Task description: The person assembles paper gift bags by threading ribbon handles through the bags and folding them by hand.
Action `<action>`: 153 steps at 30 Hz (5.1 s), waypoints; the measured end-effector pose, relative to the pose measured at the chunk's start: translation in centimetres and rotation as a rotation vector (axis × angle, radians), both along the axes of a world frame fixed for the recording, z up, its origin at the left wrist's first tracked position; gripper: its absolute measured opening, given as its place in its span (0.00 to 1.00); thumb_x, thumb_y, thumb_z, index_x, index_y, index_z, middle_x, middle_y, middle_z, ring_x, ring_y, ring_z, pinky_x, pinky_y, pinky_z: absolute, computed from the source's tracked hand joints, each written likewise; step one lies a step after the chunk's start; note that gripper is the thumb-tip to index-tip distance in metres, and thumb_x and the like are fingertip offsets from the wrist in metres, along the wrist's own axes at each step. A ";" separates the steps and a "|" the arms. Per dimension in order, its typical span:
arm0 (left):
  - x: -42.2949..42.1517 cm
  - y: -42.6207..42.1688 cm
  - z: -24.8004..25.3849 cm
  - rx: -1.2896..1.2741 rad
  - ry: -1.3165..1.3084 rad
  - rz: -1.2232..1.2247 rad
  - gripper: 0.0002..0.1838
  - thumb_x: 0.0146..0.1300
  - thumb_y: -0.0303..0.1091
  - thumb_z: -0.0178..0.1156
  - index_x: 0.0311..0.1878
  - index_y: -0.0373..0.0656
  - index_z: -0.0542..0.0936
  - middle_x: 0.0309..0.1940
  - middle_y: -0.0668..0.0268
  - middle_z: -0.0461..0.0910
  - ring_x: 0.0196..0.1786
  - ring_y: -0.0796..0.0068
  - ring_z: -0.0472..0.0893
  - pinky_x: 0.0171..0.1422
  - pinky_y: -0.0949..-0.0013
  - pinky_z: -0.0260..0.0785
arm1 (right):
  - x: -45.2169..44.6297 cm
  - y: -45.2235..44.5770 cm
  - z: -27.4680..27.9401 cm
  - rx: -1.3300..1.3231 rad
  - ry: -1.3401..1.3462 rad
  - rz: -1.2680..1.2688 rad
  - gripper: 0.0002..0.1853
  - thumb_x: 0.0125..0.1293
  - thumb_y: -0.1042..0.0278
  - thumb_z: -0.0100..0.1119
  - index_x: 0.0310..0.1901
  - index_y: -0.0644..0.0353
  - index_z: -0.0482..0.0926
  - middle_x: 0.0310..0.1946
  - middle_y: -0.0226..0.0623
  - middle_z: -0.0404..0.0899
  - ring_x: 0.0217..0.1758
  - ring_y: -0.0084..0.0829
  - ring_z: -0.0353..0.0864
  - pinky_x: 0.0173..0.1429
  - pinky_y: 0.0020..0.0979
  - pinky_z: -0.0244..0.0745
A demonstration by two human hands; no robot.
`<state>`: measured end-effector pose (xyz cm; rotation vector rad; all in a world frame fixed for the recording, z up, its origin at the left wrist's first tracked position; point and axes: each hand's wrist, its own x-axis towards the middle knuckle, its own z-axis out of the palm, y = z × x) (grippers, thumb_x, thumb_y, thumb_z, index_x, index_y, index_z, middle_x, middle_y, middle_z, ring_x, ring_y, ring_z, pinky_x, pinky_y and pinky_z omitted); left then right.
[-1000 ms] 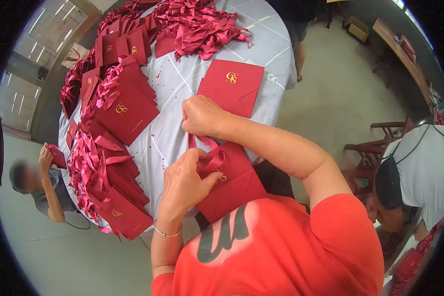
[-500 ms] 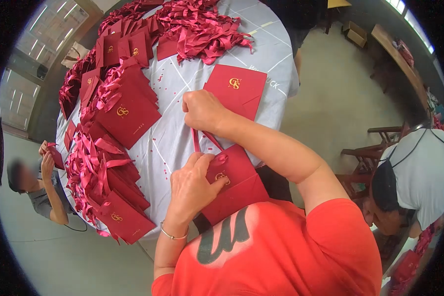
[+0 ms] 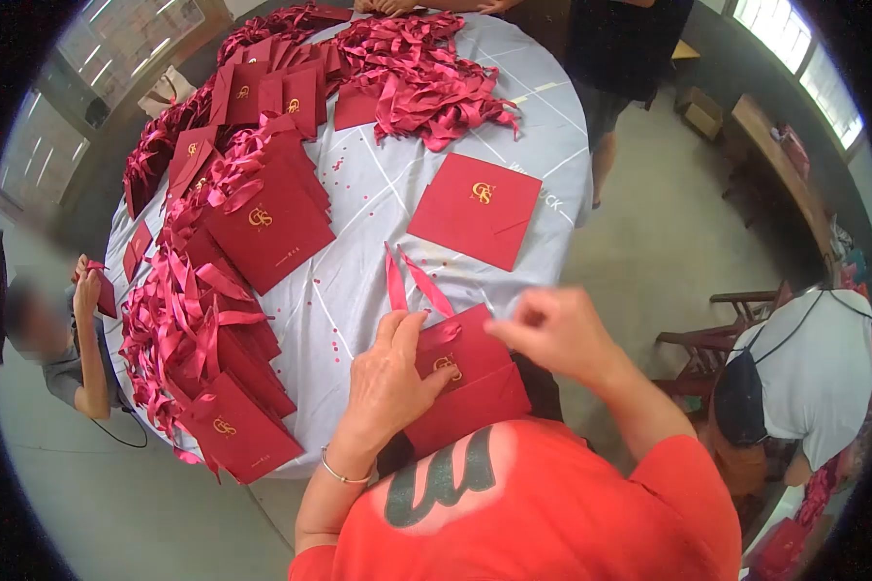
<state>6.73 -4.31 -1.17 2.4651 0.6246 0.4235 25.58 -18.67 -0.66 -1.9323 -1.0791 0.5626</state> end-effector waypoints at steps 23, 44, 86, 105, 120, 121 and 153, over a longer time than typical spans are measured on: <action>-4.5 3.7 2.2 -0.398 -0.354 0.197 0.13 0.69 0.26 0.58 0.51 0.28 0.78 0.35 0.61 0.86 0.28 0.83 0.79 0.31 0.76 0.74 | -0.7 4.7 13.0 0.746 -0.714 0.133 0.16 0.52 0.80 0.73 0.45 0.59 0.86 0.33 0.36 0.81 0.31 0.25 0.81 0.35 0.23 0.75; 0.5 4.4 0.8 0.378 0.175 0.150 0.02 0.58 0.25 0.56 0.32 0.40 0.78 0.33 0.53 0.82 0.36 0.51 0.84 0.40 0.54 0.78 | -2.1 7.0 2.5 0.461 -0.348 0.459 0.08 0.53 0.69 0.75 0.32 0.60 0.84 0.29 0.38 0.81 0.29 0.34 0.81 0.34 0.33 0.76; -0.1 5.0 -1.7 0.248 -0.132 0.125 0.04 0.63 0.29 0.57 0.34 0.40 0.76 0.32 0.56 0.78 0.33 0.52 0.83 0.36 0.52 0.76 | 15.5 29.6 1.1 0.240 0.500 0.084 0.07 0.62 0.69 0.71 0.38 0.63 0.86 0.30 0.31 0.84 0.27 0.18 0.78 0.31 0.21 0.72; -0.3 5.2 -1.0 0.141 -0.074 0.135 0.09 0.60 0.33 0.63 0.41 0.39 0.81 0.37 0.53 0.80 0.36 0.46 0.83 0.41 0.50 0.77 | 8.2 19.7 4.7 0.585 0.230 0.314 0.06 0.62 0.77 0.69 0.40 0.62 0.86 0.36 0.27 0.82 0.38 0.18 0.78 0.44 0.21 0.72; -0.4 6.2 0.8 -0.114 -0.002 0.156 0.12 0.55 0.37 0.69 0.41 0.43 0.85 0.35 0.56 0.84 0.41 0.53 0.84 0.45 0.55 0.74 | 2.5 9.3 9.7 0.545 -0.684 0.497 0.14 0.52 0.89 0.64 0.40 0.64 0.83 0.32 0.39 0.84 0.34 0.32 0.84 0.38 0.28 0.78; -0.3 6.1 1.0 -0.129 0.021 0.155 0.12 0.55 0.38 0.69 0.40 0.43 0.86 0.35 0.57 0.85 0.40 0.54 0.84 0.45 0.55 0.75 | 1.2 8.8 8.1 0.464 -0.610 0.531 0.13 0.54 0.87 0.64 0.41 0.64 0.84 0.32 0.40 0.83 0.36 0.36 0.84 0.37 0.30 0.77; 0.0 8.6 -0.7 -1.073 -0.008 -0.033 0.08 0.68 0.24 0.63 0.47 0.34 0.85 0.36 0.71 0.85 0.38 0.87 0.80 0.43 0.79 0.75 | -0.5 7.3 0.0 0.267 0.095 0.368 0.08 0.61 0.81 0.66 0.42 0.65 0.84 0.31 0.37 0.83 0.30 0.25 0.83 0.32 0.24 0.75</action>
